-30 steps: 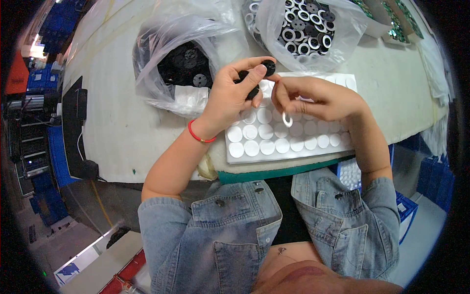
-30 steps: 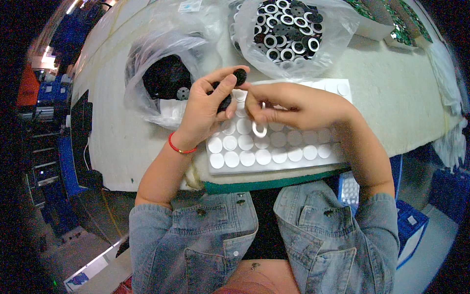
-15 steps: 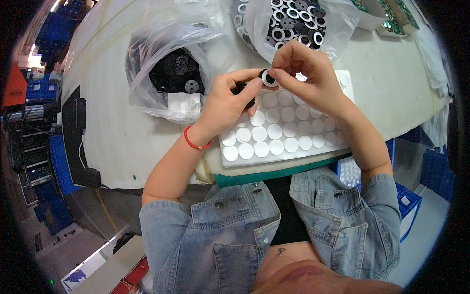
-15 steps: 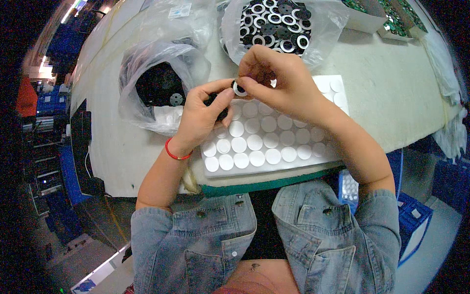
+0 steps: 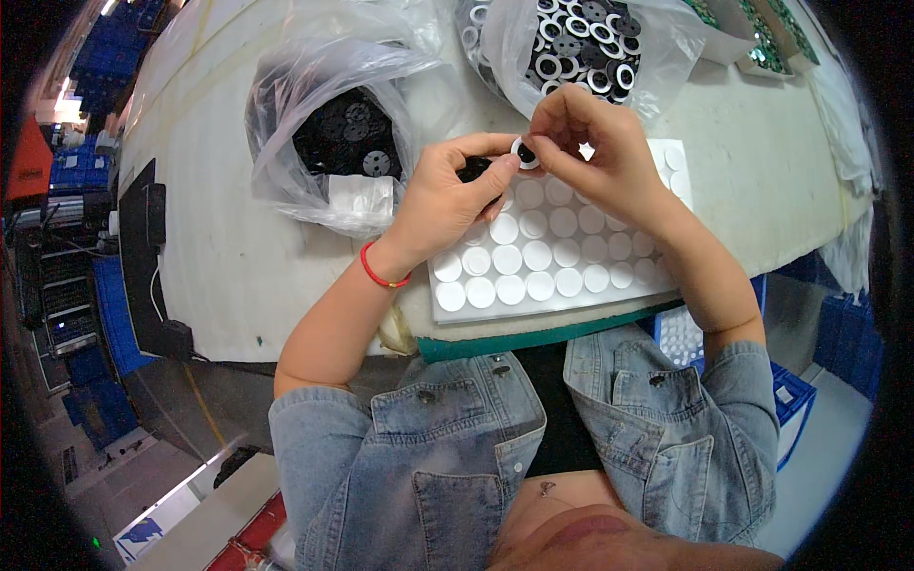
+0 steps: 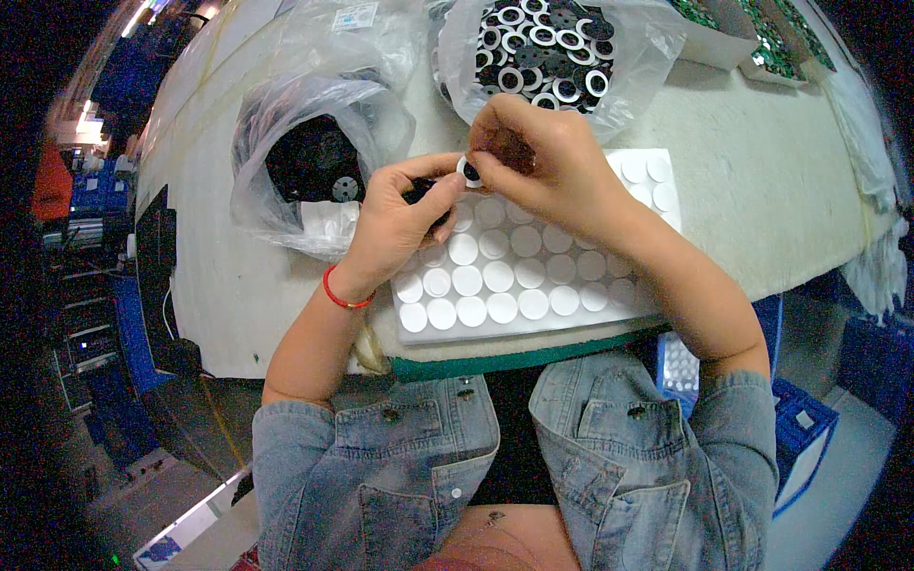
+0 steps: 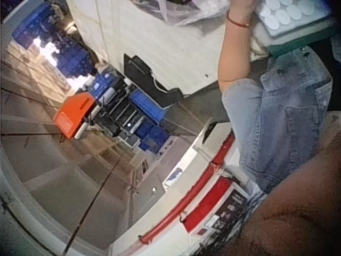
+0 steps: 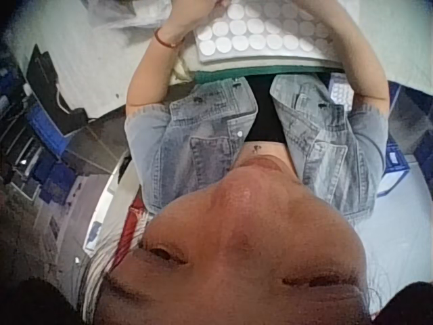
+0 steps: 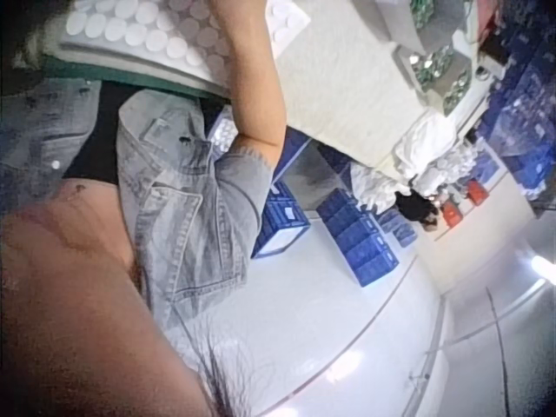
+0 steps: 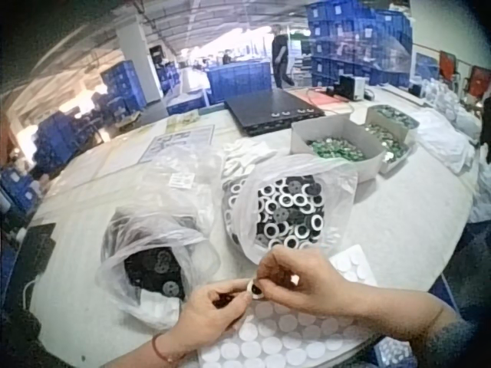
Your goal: The person assembles components by taking white rings and black plastic pieces from bags and attaching the rings onto the pieces by hand.
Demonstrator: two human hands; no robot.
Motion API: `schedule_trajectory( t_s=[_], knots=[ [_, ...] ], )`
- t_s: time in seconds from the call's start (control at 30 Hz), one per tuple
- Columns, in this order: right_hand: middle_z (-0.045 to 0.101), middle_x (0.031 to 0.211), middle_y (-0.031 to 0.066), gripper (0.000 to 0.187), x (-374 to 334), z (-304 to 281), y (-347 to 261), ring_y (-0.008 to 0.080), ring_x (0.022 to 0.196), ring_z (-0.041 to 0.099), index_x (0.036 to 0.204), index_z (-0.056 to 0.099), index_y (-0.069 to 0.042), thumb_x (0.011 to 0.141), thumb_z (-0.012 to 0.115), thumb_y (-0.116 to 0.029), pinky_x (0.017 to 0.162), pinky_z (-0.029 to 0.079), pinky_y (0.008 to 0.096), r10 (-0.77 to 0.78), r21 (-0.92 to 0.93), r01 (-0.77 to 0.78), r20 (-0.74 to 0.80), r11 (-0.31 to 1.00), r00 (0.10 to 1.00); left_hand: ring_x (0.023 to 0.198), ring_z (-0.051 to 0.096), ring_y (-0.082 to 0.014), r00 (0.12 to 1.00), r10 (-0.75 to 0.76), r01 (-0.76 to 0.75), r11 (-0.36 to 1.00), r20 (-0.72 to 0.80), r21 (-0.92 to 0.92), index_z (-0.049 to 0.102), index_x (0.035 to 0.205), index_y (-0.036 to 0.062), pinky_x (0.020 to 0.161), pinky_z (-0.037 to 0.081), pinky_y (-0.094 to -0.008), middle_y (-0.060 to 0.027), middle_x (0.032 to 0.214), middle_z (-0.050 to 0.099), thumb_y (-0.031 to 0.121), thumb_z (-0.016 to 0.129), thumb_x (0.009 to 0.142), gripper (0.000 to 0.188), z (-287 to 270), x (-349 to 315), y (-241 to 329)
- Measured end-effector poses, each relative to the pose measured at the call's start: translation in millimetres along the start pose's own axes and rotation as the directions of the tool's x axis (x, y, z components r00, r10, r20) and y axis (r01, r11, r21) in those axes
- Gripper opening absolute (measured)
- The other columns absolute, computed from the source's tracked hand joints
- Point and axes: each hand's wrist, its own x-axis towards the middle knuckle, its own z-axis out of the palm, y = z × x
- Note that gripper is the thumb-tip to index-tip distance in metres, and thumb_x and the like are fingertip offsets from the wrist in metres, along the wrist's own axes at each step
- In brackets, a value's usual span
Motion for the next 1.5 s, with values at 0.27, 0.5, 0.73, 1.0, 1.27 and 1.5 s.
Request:
schedule_trajectory(
  t_s=[0.27, 0.5, 0.73, 1.0, 1.27, 1.5],
  knots=[
    [0.061, 0.072, 0.0043, 0.014, 1, 4, -1, 0.0080, 0.064, 0.060, 0.092, 0.052, 0.000, 0.086, 0.063, -0.006, 0.055, 0.046, 0.0228, 0.112, 0.087, -0.110, -0.023, 0.990, 0.993, 0.054, 0.048, -0.0023, 0.998, 0.009, -0.006, 0.999, -0.064, 0.051, 0.067, 0.102, -0.0019, 0.048, 0.037, -0.0184, 0.0025, 0.066, 0.059, 0.013, 0.060, 0.091, 0.020, 1, 0, -2],
    [0.053, 0.076, -0.0029, 0.013, 0, -3, 4, 0.0023, 0.071, 0.055, 0.089, 0.048, -0.005, 0.089, 0.061, -0.004, 0.058, 0.043, 0.0172, 0.234, 0.190, -0.256, 0.132, 0.948, 0.963, 0.053, 0.048, -0.0017, 0.997, 0.009, -0.011, 1.000, -0.071, -0.021, 0.067, 0.101, -0.0012, 0.047, 0.037, -0.0181, 0.0024, 0.068, 0.059, 0.009, 0.062, 0.088, 0.017, -3, 0, -4],
    [0.054, 0.077, -0.0029, 0.015, -1, 0, -4, 0.0012, 0.066, 0.049, 0.090, 0.048, -0.005, 0.084, 0.062, -0.001, 0.055, 0.038, 0.0169, 0.185, 0.121, -0.202, 0.141, 0.972, 0.973, 0.053, 0.049, -0.0023, 0.997, -0.014, 0.013, 1.000, -0.082, -0.014, 0.065, 0.102, -0.0023, 0.045, 0.036, -0.0183, 0.0011, 0.072, 0.059, 0.008, 0.064, 0.087, 0.018, -2, 0, -1],
    [0.059, 0.094, 0.0026, 0.024, 2, -8, 9, 0.0068, 0.075, 0.058, 0.107, 0.055, -0.004, 0.084, 0.061, 0.000, 0.061, 0.045, 0.0206, -0.133, -0.020, 0.132, -0.052, 0.991, 0.990, 0.052, 0.049, -0.0027, 1.000, -0.021, 0.021, 1.000, 0.008, 0.016, 0.060, 0.106, 0.0001, 0.045, 0.038, -0.0183, -0.0037, 0.078, 0.065, 0.016, 0.061, 0.092, 0.020, 1, 3, 1],
    [0.061, 0.101, 0.0067, 0.027, 6, -9, 3, 0.0135, 0.086, 0.061, 0.106, 0.058, -0.005, 0.081, 0.064, 0.002, 0.068, 0.049, 0.0265, -0.233, -0.201, 0.188, -0.231, 0.961, 0.945, 0.052, 0.049, -0.0028, 1.000, 0.009, -0.008, 0.998, 0.005, -0.056, 0.056, 0.112, 0.0032, 0.044, 0.038, -0.0170, -0.0074, 0.082, 0.068, 0.027, 0.050, 0.100, 0.027, -4, 3, -2],
    [0.061, 0.097, 0.0120, 0.030, -5, 18, 1, 0.0281, 0.083, 0.062, 0.099, 0.065, -0.003, 0.071, 0.076, -0.004, 0.070, 0.052, 0.0352, -0.453, -0.365, 0.510, 0.235, 0.779, 0.860, 0.056, 0.047, -0.0008, 0.997, 0.071, -0.071, 0.997, -0.010, -0.002, 0.055, 0.117, 0.0029, 0.045, 0.035, -0.0164, -0.0011, 0.082, 0.062, 0.028, 0.041, 0.103, 0.032, -1, 5, -5]
  ],
)
